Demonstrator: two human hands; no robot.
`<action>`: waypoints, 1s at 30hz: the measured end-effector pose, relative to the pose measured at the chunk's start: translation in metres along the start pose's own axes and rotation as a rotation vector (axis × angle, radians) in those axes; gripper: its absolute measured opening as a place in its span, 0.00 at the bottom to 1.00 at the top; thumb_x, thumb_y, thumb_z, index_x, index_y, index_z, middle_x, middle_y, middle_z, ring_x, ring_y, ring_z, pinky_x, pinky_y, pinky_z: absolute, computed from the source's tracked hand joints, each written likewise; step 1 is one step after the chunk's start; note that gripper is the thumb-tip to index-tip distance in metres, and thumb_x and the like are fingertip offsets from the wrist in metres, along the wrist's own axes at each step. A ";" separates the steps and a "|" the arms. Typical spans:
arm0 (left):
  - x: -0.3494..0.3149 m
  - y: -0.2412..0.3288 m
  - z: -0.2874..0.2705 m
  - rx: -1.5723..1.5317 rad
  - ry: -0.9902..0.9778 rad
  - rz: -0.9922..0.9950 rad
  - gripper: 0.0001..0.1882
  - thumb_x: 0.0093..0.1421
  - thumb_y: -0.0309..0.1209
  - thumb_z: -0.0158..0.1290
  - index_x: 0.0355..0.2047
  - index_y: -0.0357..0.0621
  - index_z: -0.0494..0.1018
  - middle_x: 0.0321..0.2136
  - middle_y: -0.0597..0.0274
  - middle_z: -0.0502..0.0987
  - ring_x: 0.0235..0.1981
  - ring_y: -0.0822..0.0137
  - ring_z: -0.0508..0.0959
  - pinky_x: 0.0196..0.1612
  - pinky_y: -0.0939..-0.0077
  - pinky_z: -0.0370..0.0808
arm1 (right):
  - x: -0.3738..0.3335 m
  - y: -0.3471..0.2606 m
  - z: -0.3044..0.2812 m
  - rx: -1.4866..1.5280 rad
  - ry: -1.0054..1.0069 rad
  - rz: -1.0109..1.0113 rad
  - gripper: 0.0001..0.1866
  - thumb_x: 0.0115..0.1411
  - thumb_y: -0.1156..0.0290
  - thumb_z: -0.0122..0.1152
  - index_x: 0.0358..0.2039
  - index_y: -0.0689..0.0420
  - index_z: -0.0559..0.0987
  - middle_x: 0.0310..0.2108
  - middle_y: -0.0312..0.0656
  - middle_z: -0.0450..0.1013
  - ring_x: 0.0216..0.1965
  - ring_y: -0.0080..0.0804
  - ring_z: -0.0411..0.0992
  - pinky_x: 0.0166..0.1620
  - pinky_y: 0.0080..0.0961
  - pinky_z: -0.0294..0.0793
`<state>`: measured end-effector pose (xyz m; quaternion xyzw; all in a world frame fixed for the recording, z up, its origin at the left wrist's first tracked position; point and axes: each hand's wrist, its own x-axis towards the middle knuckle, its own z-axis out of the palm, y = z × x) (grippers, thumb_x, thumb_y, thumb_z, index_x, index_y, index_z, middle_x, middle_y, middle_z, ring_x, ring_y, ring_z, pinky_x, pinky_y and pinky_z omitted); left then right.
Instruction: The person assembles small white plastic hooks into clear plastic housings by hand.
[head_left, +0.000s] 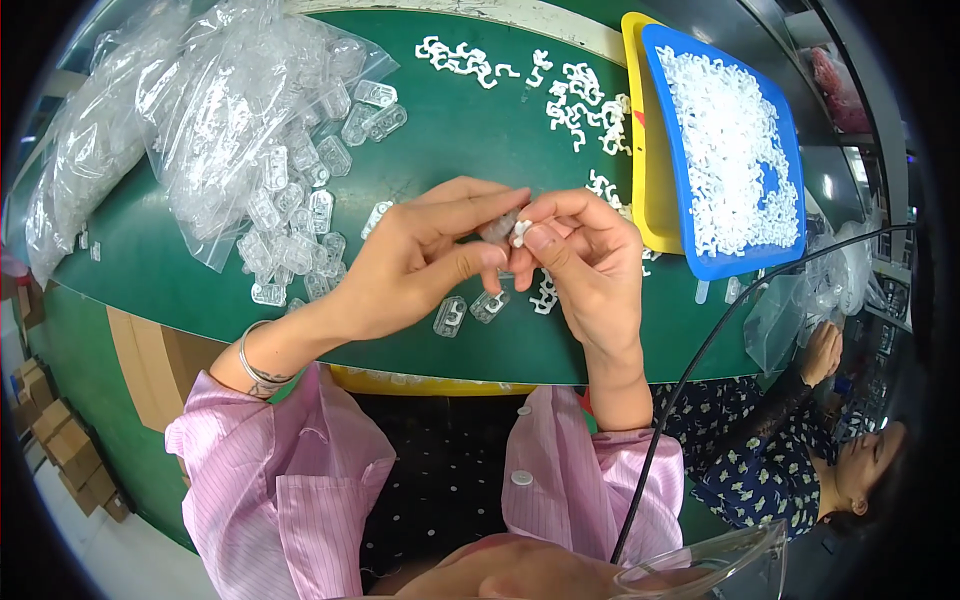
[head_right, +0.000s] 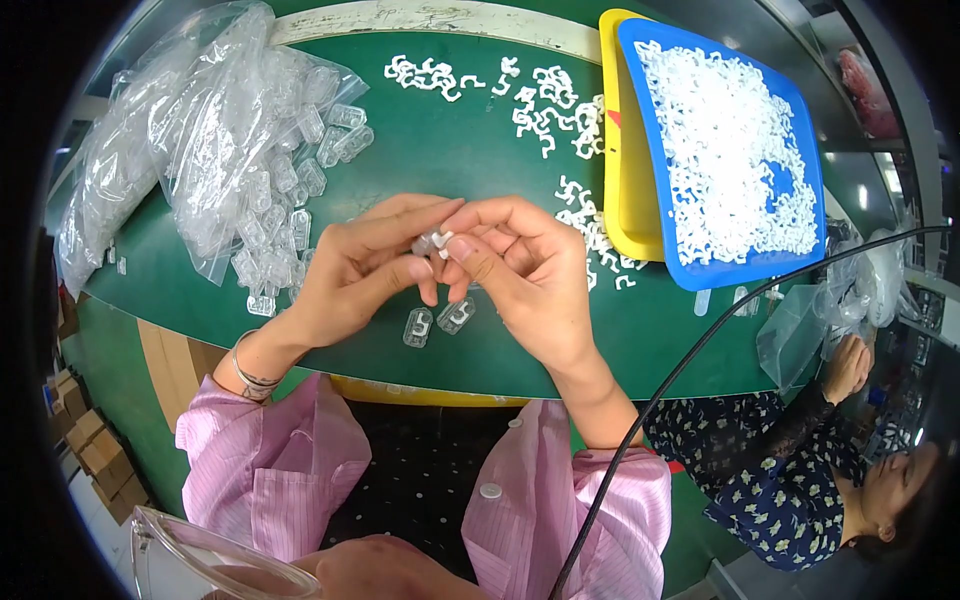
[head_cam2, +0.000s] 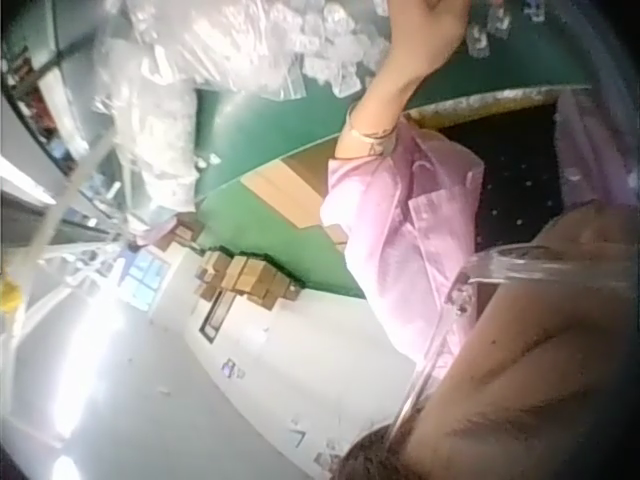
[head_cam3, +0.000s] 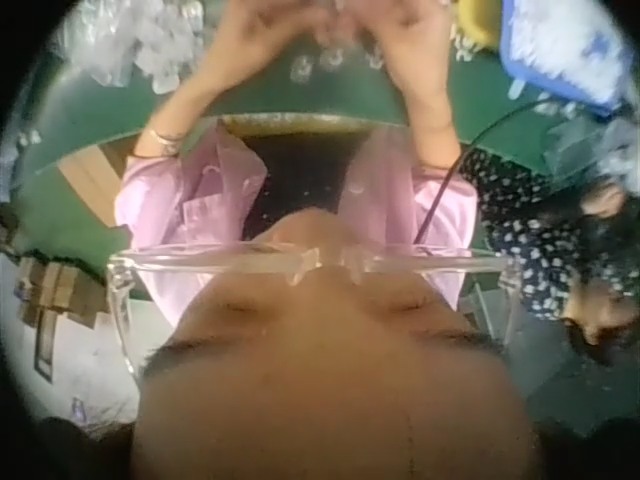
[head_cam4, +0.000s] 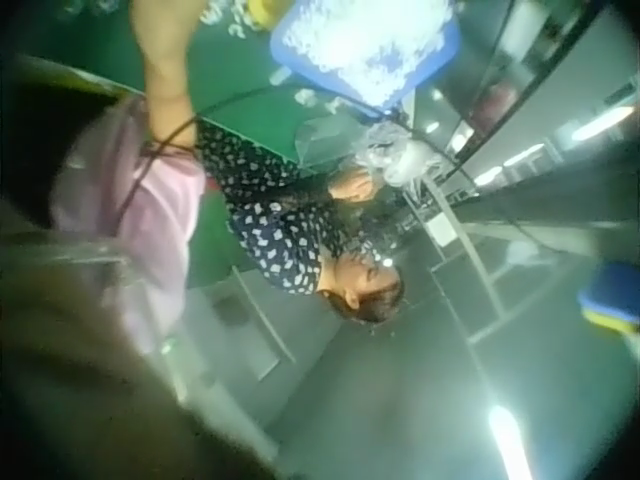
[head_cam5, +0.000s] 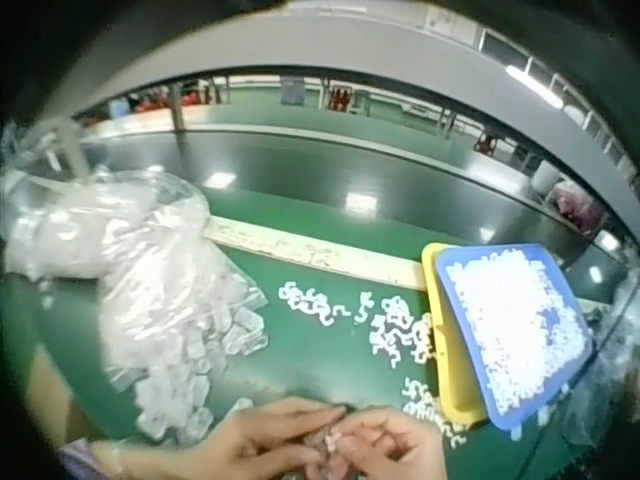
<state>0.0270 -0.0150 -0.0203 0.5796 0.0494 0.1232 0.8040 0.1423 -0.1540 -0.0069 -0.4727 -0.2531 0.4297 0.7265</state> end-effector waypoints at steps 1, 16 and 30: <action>0.002 0.004 -0.005 -0.010 -0.021 -0.078 0.18 0.65 0.23 0.44 0.54 0.29 0.65 0.36 0.56 0.75 0.31 0.72 0.75 0.30 0.82 0.74 | -0.001 0.000 0.003 -0.018 0.052 -0.004 0.06 0.60 0.81 0.55 0.38 0.67 0.73 0.31 0.43 0.74 0.28 0.21 0.72 0.29 0.16 0.73; -0.001 0.002 0.000 0.087 0.000 -0.083 0.14 0.64 0.23 0.44 0.48 0.27 0.69 0.29 0.54 0.77 0.28 0.74 0.77 0.29 0.83 0.74 | 0.000 0.007 0.011 -0.828 0.266 -0.354 0.07 0.46 0.83 0.66 0.26 0.60 0.78 0.24 0.36 0.72 0.16 0.15 0.62 0.19 0.13 0.59; -0.007 -0.009 0.000 0.376 0.038 0.267 0.10 0.64 0.20 0.43 0.45 0.33 0.66 0.25 0.57 0.77 0.22 0.72 0.78 0.27 0.80 0.76 | -0.003 0.018 0.012 -0.656 0.126 -0.322 0.06 0.53 0.81 0.61 0.31 0.62 0.74 0.27 0.38 0.66 0.23 0.20 0.63 0.26 0.17 0.63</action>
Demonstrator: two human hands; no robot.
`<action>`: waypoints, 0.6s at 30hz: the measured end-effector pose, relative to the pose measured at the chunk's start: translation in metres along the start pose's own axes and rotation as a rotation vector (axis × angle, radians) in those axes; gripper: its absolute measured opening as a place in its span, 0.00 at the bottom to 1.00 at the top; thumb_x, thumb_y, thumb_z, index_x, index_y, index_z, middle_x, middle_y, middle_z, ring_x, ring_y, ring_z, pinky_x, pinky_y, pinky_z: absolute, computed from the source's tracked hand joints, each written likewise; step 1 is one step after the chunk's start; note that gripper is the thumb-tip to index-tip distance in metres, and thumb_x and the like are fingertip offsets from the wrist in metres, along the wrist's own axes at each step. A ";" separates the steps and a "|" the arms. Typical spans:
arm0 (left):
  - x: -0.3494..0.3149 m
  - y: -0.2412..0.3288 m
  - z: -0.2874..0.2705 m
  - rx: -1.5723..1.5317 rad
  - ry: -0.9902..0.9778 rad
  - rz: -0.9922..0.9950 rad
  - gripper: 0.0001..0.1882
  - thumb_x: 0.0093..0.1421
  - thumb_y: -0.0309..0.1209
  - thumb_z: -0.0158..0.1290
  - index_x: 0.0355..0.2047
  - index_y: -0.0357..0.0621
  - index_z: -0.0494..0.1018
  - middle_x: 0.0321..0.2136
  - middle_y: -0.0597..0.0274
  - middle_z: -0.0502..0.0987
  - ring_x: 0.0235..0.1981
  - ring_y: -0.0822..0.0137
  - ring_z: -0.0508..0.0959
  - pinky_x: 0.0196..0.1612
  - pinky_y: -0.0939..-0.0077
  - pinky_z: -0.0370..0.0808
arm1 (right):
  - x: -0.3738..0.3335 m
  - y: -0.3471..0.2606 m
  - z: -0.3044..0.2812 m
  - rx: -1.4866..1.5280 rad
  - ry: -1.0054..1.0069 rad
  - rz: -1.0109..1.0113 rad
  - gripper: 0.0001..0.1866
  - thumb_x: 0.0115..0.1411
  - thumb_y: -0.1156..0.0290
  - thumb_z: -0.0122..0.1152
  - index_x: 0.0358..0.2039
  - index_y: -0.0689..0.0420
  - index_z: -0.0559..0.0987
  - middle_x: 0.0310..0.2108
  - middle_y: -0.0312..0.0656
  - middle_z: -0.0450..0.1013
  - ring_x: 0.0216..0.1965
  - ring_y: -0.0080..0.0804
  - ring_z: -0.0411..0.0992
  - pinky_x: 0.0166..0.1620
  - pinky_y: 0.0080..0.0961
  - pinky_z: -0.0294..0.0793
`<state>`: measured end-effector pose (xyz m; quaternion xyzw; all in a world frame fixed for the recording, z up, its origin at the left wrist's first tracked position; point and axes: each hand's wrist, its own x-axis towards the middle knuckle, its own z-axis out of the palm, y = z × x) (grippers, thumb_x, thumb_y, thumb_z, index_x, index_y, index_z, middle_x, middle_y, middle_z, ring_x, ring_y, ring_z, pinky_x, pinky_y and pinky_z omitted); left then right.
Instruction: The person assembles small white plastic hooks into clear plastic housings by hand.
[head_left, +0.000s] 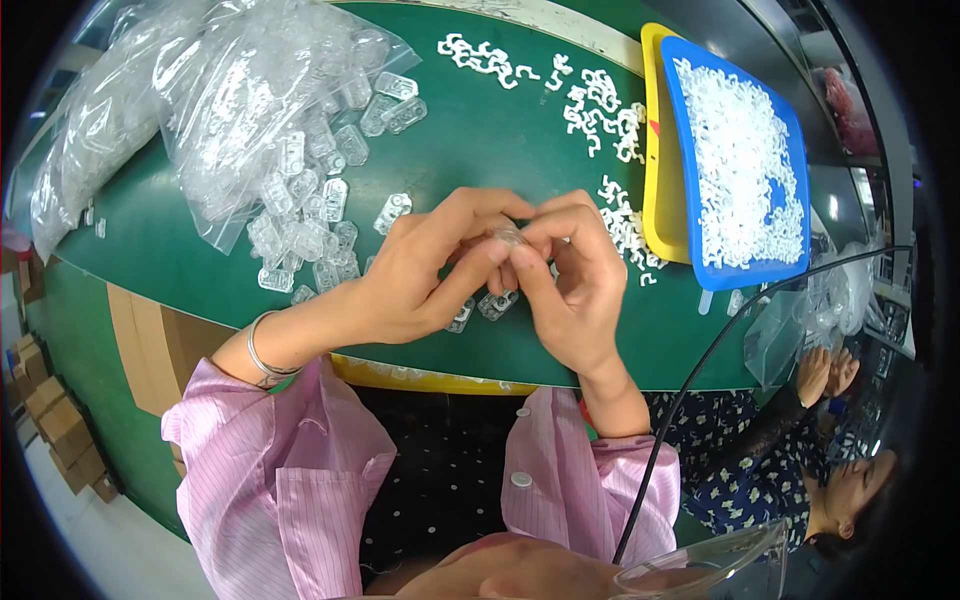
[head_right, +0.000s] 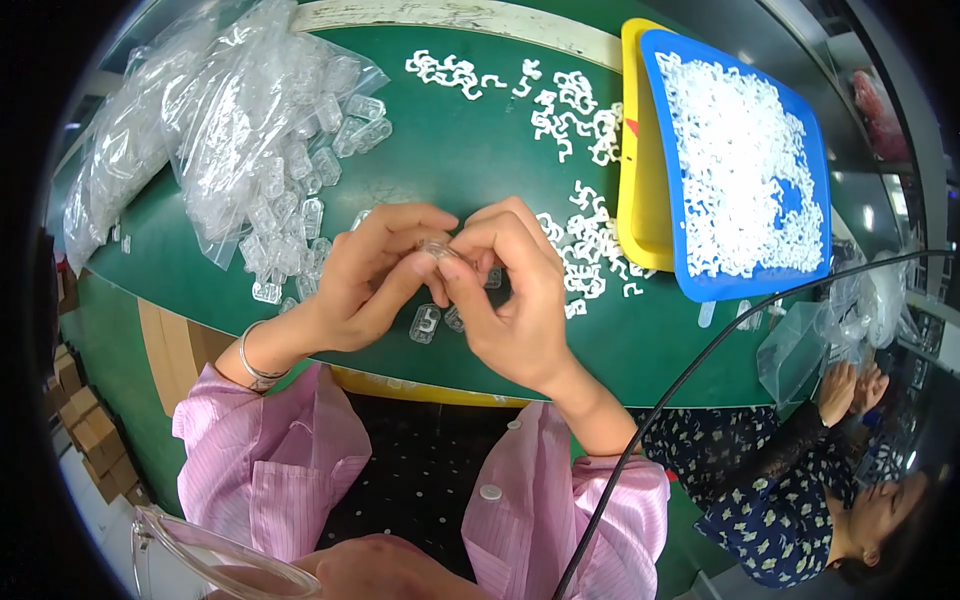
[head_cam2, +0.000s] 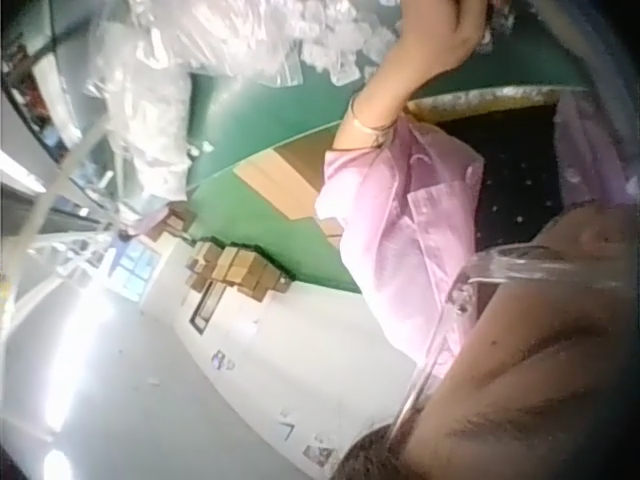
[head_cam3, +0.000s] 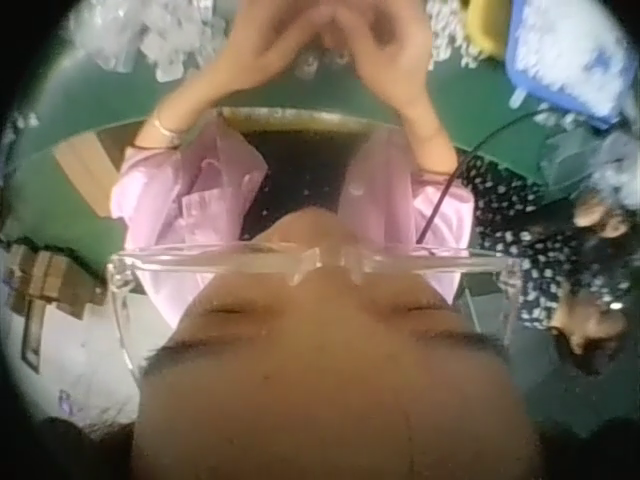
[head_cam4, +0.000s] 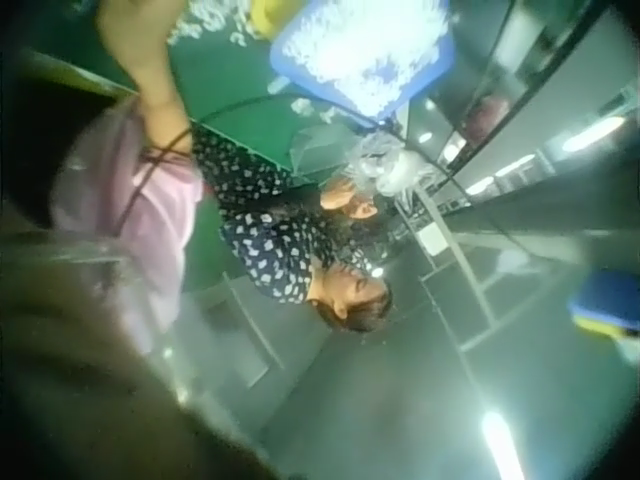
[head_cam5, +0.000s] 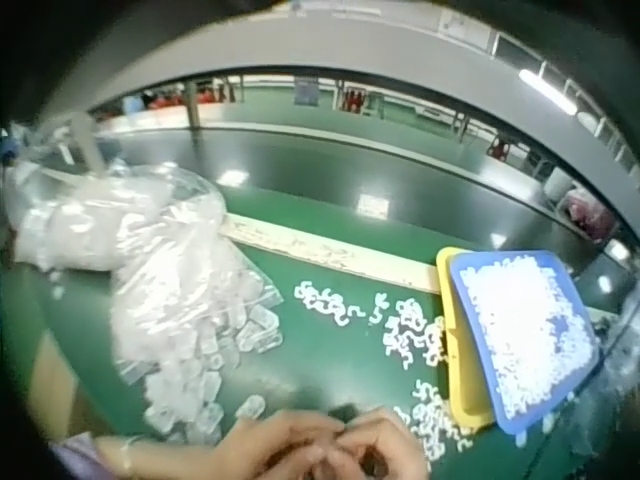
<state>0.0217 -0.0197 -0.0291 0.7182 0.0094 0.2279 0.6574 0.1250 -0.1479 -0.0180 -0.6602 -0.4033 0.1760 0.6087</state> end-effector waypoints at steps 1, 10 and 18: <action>0.001 0.006 -0.003 -0.068 -0.032 -0.052 0.09 0.63 0.20 0.44 0.44 0.32 0.66 0.25 0.57 0.77 0.23 0.72 0.78 0.27 0.80 0.76 | 0.001 0.000 -0.004 0.055 -0.049 0.005 0.06 0.53 0.82 0.60 0.31 0.62 0.74 0.27 0.38 0.66 0.23 0.21 0.63 0.28 0.17 0.64; -0.027 0.018 -0.010 -0.098 -0.097 -0.104 0.04 0.62 0.23 0.49 0.35 0.33 0.68 0.24 0.57 0.76 0.23 0.72 0.79 0.23 0.80 0.75 | -0.013 -0.021 -0.008 -0.020 -0.338 0.100 0.08 0.47 0.87 0.61 0.27 0.63 0.72 0.26 0.40 0.66 0.21 0.23 0.65 0.25 0.18 0.63; -0.022 0.003 -0.006 0.697 -0.159 0.135 0.08 0.56 0.25 0.54 0.33 0.35 0.67 0.24 0.56 0.70 0.22 0.61 0.75 0.21 0.72 0.72 | 0.006 -0.008 -0.037 -1.046 -0.203 0.005 0.13 0.52 0.77 0.59 0.40 0.63 0.74 0.39 0.49 0.68 0.36 0.46 0.70 0.38 0.38 0.70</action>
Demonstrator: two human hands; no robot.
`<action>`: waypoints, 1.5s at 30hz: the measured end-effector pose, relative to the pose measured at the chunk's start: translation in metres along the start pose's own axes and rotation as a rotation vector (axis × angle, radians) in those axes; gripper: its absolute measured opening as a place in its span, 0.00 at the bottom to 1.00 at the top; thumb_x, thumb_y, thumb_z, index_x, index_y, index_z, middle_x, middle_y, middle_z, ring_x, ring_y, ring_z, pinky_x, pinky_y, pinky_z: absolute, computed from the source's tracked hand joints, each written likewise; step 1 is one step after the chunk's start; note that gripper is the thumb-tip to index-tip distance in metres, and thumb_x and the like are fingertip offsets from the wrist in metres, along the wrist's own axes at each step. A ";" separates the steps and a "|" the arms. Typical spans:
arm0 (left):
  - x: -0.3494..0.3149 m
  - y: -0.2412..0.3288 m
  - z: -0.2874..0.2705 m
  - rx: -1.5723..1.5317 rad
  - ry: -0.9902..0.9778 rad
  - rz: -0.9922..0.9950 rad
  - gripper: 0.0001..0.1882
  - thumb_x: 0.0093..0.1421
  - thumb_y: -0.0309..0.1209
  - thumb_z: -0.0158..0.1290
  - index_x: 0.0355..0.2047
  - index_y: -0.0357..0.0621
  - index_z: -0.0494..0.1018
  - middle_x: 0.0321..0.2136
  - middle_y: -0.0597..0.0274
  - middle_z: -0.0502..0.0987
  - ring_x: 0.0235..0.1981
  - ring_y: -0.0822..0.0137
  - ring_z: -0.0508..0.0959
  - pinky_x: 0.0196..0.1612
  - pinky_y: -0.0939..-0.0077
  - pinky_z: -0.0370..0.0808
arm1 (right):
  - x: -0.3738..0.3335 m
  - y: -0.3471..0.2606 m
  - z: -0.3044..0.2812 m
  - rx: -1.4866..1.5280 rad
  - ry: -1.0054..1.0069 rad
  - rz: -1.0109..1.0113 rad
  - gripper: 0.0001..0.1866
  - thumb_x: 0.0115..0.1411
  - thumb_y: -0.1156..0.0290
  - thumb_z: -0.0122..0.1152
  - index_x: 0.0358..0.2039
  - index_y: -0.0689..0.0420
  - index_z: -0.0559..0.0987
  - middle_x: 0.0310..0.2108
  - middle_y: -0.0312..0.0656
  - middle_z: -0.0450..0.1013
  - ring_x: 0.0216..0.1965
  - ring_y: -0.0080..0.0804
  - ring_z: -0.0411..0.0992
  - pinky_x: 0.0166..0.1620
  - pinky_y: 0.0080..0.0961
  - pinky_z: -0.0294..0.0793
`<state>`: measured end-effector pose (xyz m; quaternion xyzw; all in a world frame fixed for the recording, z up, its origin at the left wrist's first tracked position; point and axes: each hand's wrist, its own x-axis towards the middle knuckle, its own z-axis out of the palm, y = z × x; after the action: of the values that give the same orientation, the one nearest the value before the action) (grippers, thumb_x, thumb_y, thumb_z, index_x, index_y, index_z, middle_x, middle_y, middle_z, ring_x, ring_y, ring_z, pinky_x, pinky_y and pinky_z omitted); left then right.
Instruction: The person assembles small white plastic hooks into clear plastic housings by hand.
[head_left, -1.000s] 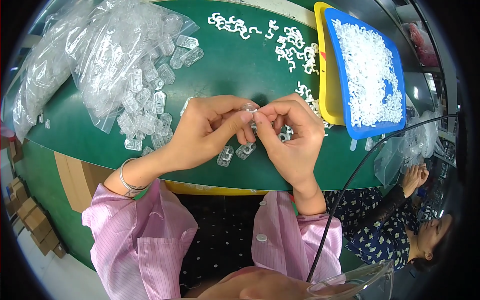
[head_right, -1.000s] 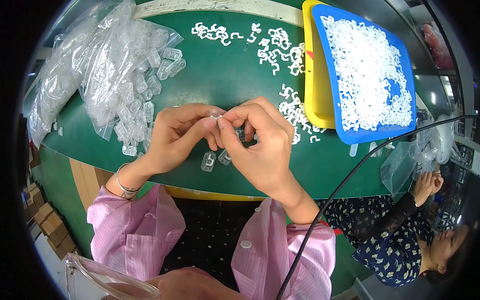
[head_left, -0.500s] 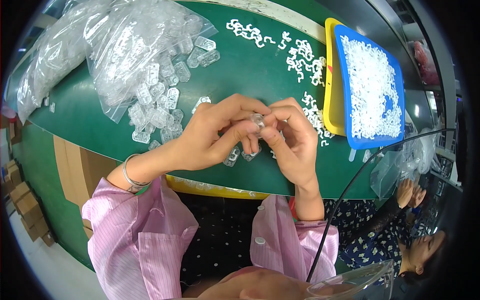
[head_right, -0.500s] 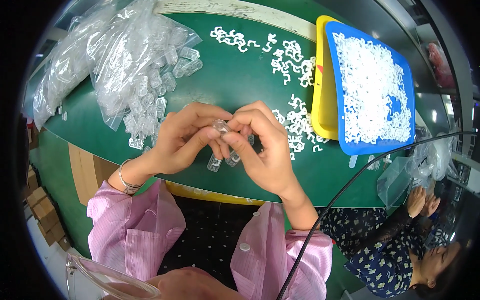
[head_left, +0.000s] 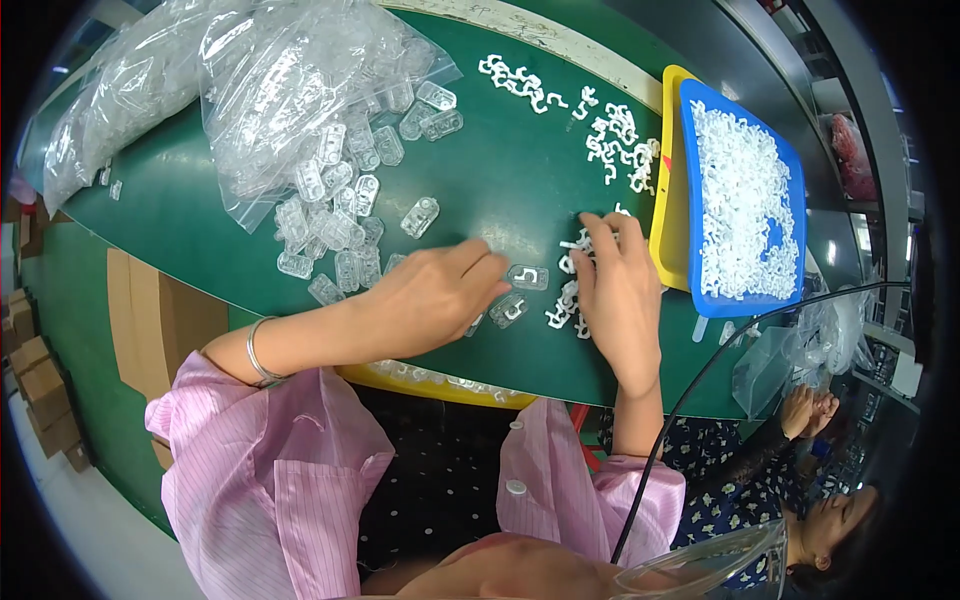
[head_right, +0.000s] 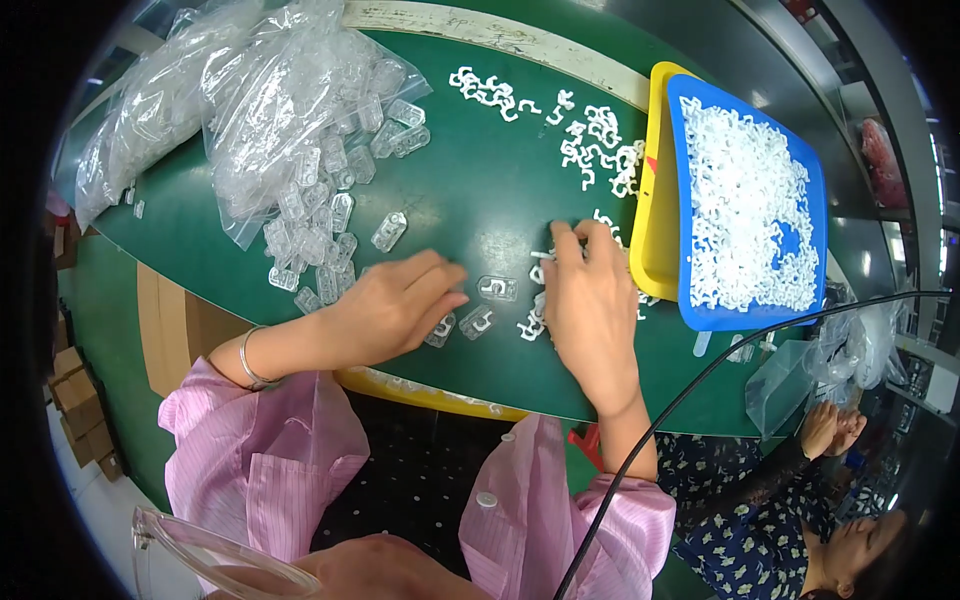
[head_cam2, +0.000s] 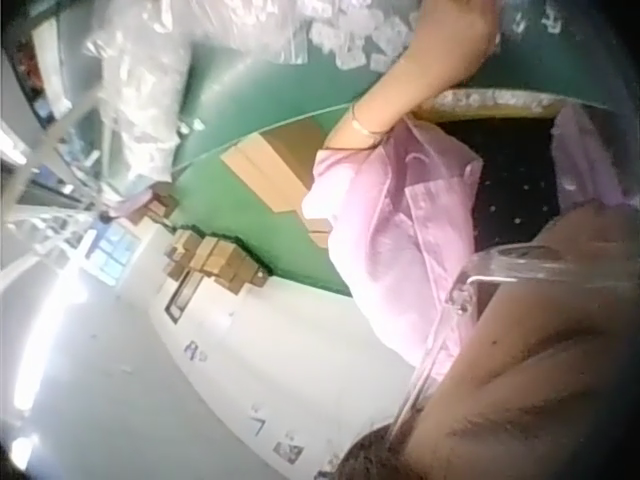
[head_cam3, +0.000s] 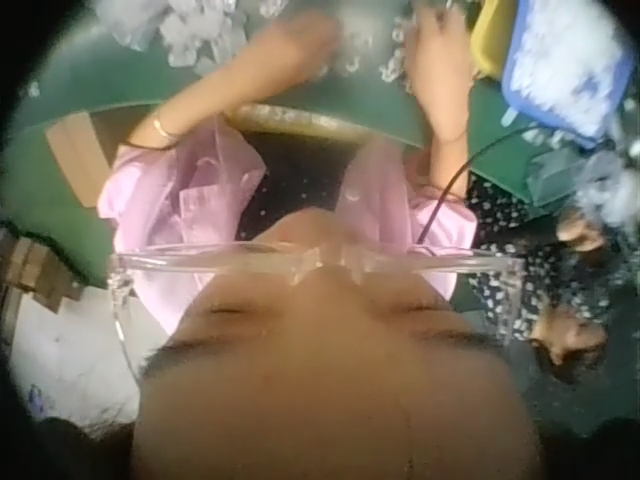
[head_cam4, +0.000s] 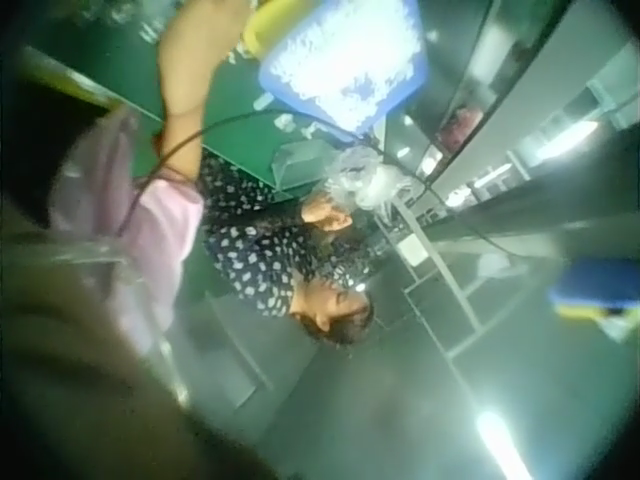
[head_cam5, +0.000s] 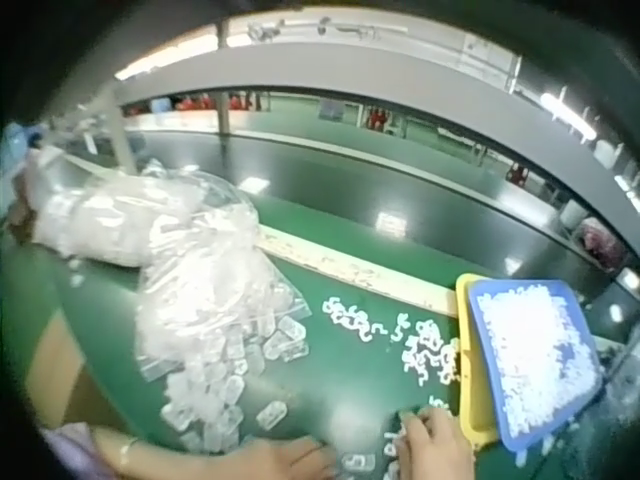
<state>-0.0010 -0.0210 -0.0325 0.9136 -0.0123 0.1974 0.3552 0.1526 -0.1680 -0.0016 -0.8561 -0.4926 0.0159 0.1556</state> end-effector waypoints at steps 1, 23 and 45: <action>0.006 0.000 -0.002 0.119 0.038 0.016 0.09 0.54 0.26 0.54 0.33 0.36 0.67 0.25 0.56 0.68 0.24 0.59 0.74 0.21 0.70 0.72 | 0.002 0.004 0.005 0.012 -0.018 -0.002 0.12 0.53 0.78 0.58 0.39 0.63 0.74 0.38 0.49 0.67 0.35 0.47 0.71 0.37 0.39 0.71; 0.050 -0.010 -0.029 -0.878 0.032 -0.605 0.11 0.63 0.23 0.47 0.43 0.29 0.72 0.28 0.53 0.79 0.26 0.68 0.79 0.27 0.81 0.74 | 0.002 0.026 0.001 0.751 0.089 0.325 0.08 0.58 0.83 0.55 0.38 0.65 0.79 0.26 0.38 0.74 0.25 0.18 0.69 0.29 0.13 0.69; 0.028 -0.004 -0.003 -0.854 0.093 -0.414 0.11 0.60 0.20 0.50 0.42 0.27 0.73 0.32 0.53 0.78 0.33 0.70 0.80 0.34 0.82 0.78 | 0.010 -0.025 0.014 0.752 0.253 0.041 0.07 0.49 0.83 0.65 0.27 0.62 0.76 0.27 0.37 0.67 0.21 0.18 0.62 0.23 0.15 0.62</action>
<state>0.0246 -0.0126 -0.0226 0.6595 0.1057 0.1406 0.7308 0.1344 -0.1444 -0.0071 -0.7442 -0.4120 0.0927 0.5175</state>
